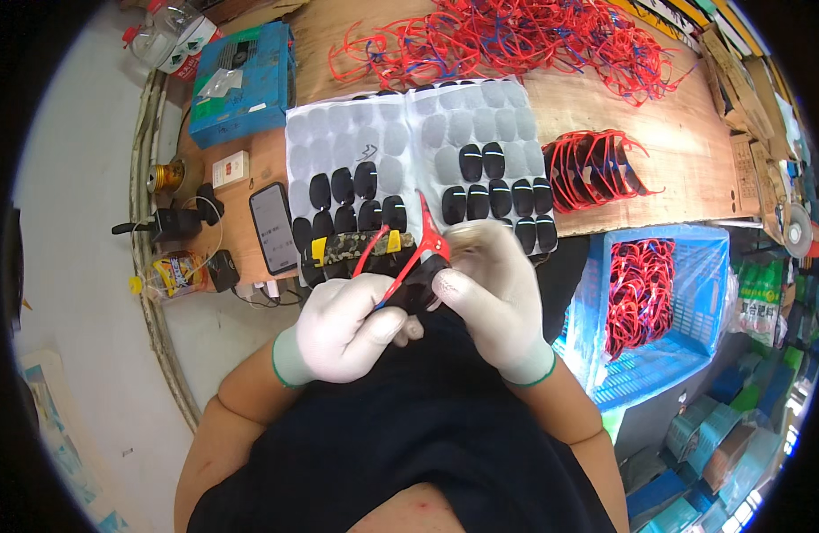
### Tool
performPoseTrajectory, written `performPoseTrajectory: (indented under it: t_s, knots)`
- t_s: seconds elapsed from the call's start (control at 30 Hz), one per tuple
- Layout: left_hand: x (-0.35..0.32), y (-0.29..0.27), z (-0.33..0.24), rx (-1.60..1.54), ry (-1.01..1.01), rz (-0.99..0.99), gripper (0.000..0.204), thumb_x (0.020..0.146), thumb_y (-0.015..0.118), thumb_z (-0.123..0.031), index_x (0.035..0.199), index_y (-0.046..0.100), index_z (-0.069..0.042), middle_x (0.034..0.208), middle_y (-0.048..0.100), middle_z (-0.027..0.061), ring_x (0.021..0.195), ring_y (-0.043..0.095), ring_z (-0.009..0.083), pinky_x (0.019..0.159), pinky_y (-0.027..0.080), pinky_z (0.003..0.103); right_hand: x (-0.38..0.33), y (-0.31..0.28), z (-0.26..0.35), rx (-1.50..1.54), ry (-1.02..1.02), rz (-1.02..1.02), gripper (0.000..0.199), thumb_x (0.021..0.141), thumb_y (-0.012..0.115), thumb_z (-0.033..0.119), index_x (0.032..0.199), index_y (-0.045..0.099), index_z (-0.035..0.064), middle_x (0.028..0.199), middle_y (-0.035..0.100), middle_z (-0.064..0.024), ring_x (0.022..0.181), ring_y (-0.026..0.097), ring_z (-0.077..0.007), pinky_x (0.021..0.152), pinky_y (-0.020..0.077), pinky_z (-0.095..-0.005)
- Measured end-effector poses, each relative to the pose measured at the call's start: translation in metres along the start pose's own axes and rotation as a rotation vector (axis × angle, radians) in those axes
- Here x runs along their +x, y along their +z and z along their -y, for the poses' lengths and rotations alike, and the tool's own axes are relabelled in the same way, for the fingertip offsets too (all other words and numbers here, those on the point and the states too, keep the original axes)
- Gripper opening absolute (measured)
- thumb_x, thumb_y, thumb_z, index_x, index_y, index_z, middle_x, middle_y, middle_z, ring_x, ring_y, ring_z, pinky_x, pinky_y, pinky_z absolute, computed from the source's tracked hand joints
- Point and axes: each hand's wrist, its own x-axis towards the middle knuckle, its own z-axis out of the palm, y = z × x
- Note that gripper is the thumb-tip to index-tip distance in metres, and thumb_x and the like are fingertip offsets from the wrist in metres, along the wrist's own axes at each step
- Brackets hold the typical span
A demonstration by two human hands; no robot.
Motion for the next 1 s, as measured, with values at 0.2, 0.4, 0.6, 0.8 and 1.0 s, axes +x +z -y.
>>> performPoseTrajectory:
  t_s: [0.2, 0.4, 0.6, 0.8, 1.0]
  knots:
    - [0.002, -0.009, -0.002, 0.017, 0.068, 0.071, 0.013, 0.099, 0.056, -0.007, 0.106, 0.062, 0.002, 0.076, 0.07, 0.0059, 0.061, 0.069, 0.0179, 0.058, 0.056, 0.03, 0.003, -0.013, -0.002, 0.117, 0.309, 0.209, 0.032, 0.092, 0.064, 0.026, 0.093, 0.065, -0.0062, 0.078, 0.065, -0.0127, 0.068, 0.061, -0.0185, 0.066, 0.0492, -0.0307]
    - [0.009, -0.009, -0.012, 0.163, 0.175, -0.044, 0.013, 0.097, 0.053, -0.004, 0.096, 0.065, 0.002, 0.065, 0.064, 0.0044, 0.054, 0.065, 0.0189, 0.051, 0.052, 0.03, 0.003, -0.018, -0.001, 0.143, 0.429, 0.185, 0.03, 0.094, 0.064, 0.022, 0.097, 0.066, -0.0071, 0.081, 0.066, -0.0128, 0.069, 0.06, -0.0168, 0.066, 0.049, -0.0302]
    - [0.009, -0.013, -0.016, -0.151, -0.045, -0.016, 0.019, 0.101, 0.05, -0.007, 0.093, 0.064, 0.003, 0.066, 0.065, 0.0055, 0.055, 0.066, 0.0142, 0.052, 0.052, 0.027, -0.006, -0.003, 0.009, 0.175, 0.26, 0.139, 0.026, 0.094, 0.064, 0.018, 0.098, 0.065, -0.0071, 0.083, 0.067, -0.0137, 0.07, 0.061, -0.0171, 0.067, 0.0492, -0.0311]
    - [0.007, -0.011, -0.013, -0.217, -0.184, -0.031, 0.024, 0.103, 0.05, -0.013, 0.12, 0.058, 0.002, 0.083, 0.069, 0.0077, 0.064, 0.066, 0.0141, 0.062, 0.053, 0.027, -0.008, 0.003, 0.017, -0.198, 0.164, 0.122, 0.011, 0.092, 0.067, 0.006, 0.091, 0.064, -0.0041, 0.084, 0.068, -0.008, 0.076, 0.062, -0.0117, 0.071, 0.0495, -0.0264]
    - [0.006, 0.003, -0.022, 0.236, 0.136, -0.182, 0.029, 0.088, 0.06, 0.003, 0.117, 0.057, 0.009, 0.073, 0.067, 0.0095, 0.058, 0.068, 0.0257, 0.053, 0.055, 0.034, -0.011, 0.008, 0.02, -0.319, 0.236, 0.129, 0.012, 0.094, 0.063, 0.008, 0.088, 0.065, -0.0023, 0.076, 0.065, -0.0037, 0.071, 0.057, -0.0077, 0.065, 0.0452, -0.0225]
